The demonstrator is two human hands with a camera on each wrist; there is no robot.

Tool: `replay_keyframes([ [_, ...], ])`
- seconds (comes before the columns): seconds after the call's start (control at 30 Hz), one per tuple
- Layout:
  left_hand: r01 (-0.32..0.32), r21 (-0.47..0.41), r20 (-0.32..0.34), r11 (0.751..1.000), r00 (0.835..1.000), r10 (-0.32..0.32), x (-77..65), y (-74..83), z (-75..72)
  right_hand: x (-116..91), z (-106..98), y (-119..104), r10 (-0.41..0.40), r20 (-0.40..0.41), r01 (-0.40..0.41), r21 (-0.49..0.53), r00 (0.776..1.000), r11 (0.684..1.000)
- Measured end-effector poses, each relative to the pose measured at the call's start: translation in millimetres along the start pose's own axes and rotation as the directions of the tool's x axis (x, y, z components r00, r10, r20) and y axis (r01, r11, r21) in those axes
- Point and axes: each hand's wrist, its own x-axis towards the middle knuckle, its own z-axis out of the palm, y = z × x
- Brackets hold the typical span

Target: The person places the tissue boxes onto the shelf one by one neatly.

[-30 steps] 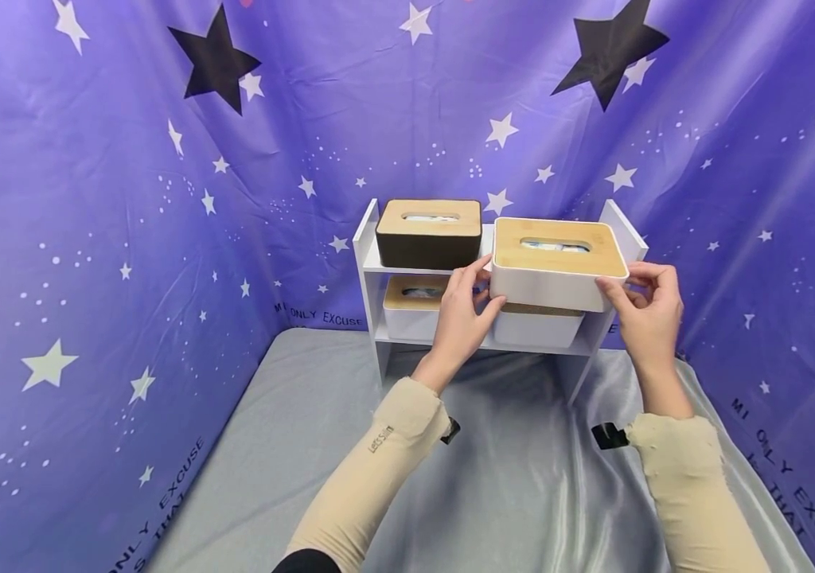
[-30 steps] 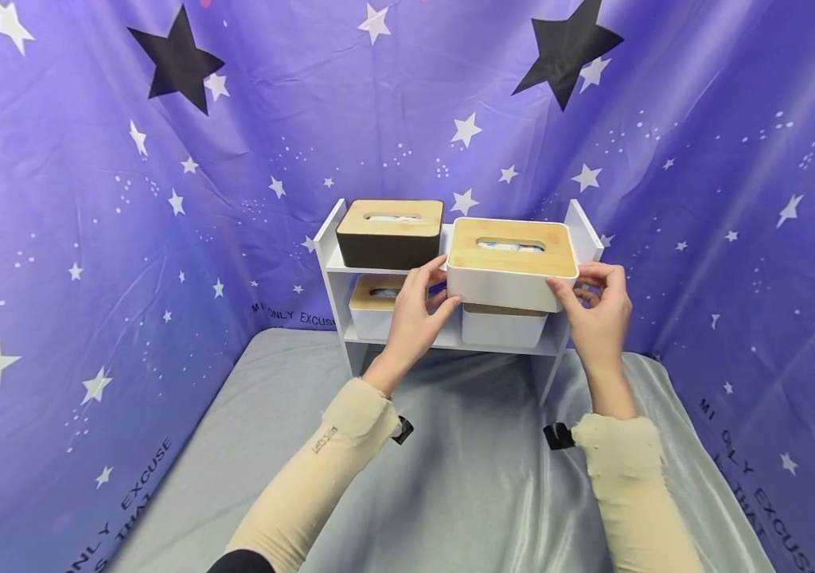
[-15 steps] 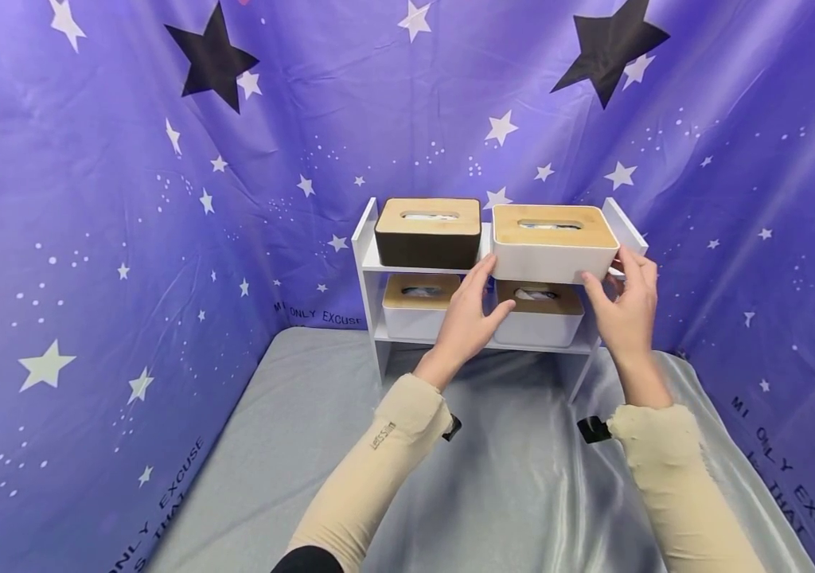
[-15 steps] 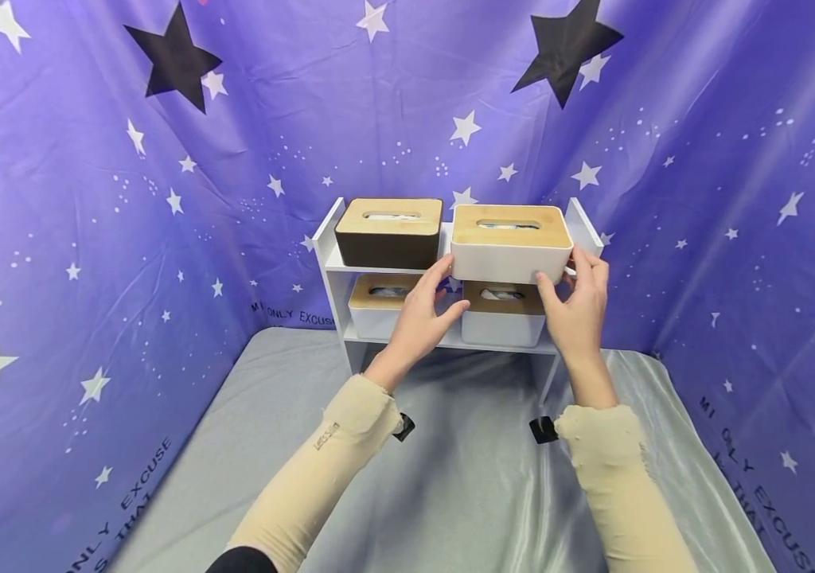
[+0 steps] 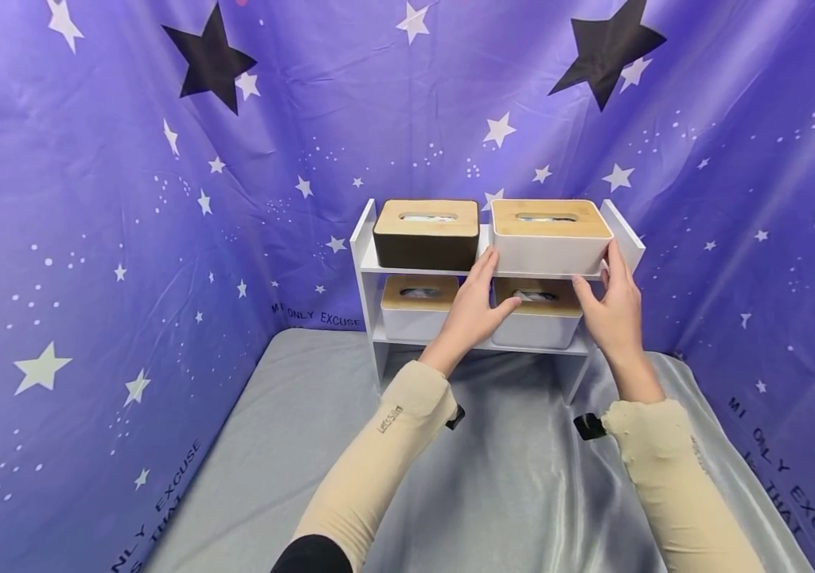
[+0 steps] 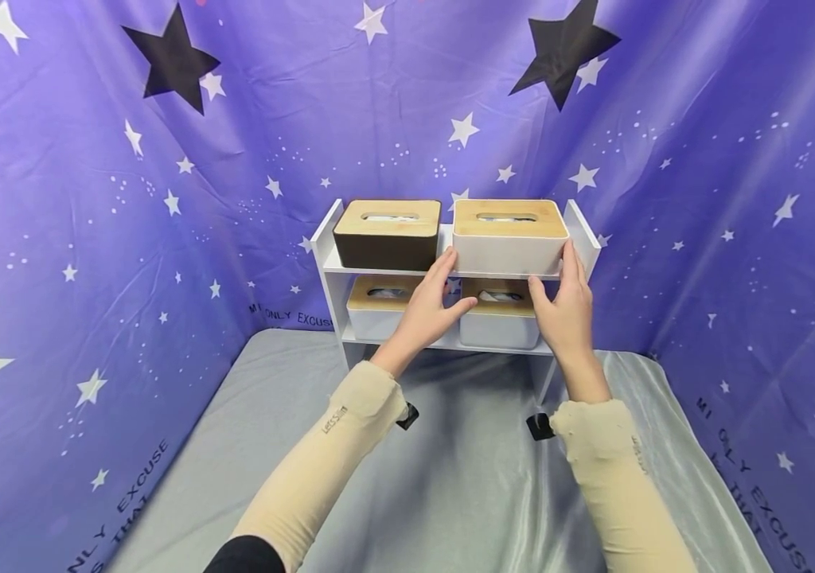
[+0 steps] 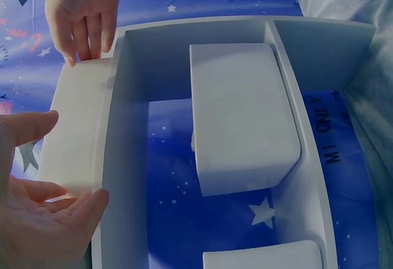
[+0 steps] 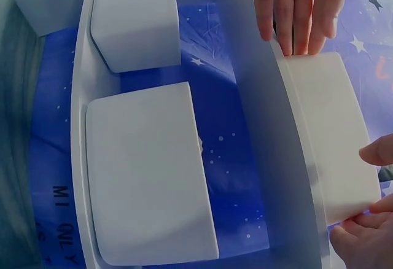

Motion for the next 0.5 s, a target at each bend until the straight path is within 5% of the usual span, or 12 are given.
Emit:
replay_keyframes([
  [0.17, -0.046, -0.048, -0.002, 0.998, 0.999, 0.046, -4.9, -4.1, -1.9, -4, -4, 1, 0.011, 0.063, -0.010, -0.004, 0.998, 1.000],
  [0.33, -0.124, -0.104, 0.000, 0.987, 0.992, 0.125, -26.2, -14.8, -15.4, -28, -19, 6, -0.024, 0.085, 0.026, -0.018, 0.996, 1.000],
  [0.5, -0.186, 0.098, -0.093, 0.978, 0.976, 0.195, -54.5, -40.6, -45.7, -51, -44, 29, -0.122, 0.151, 0.144, -0.141, 0.981, 0.979],
])
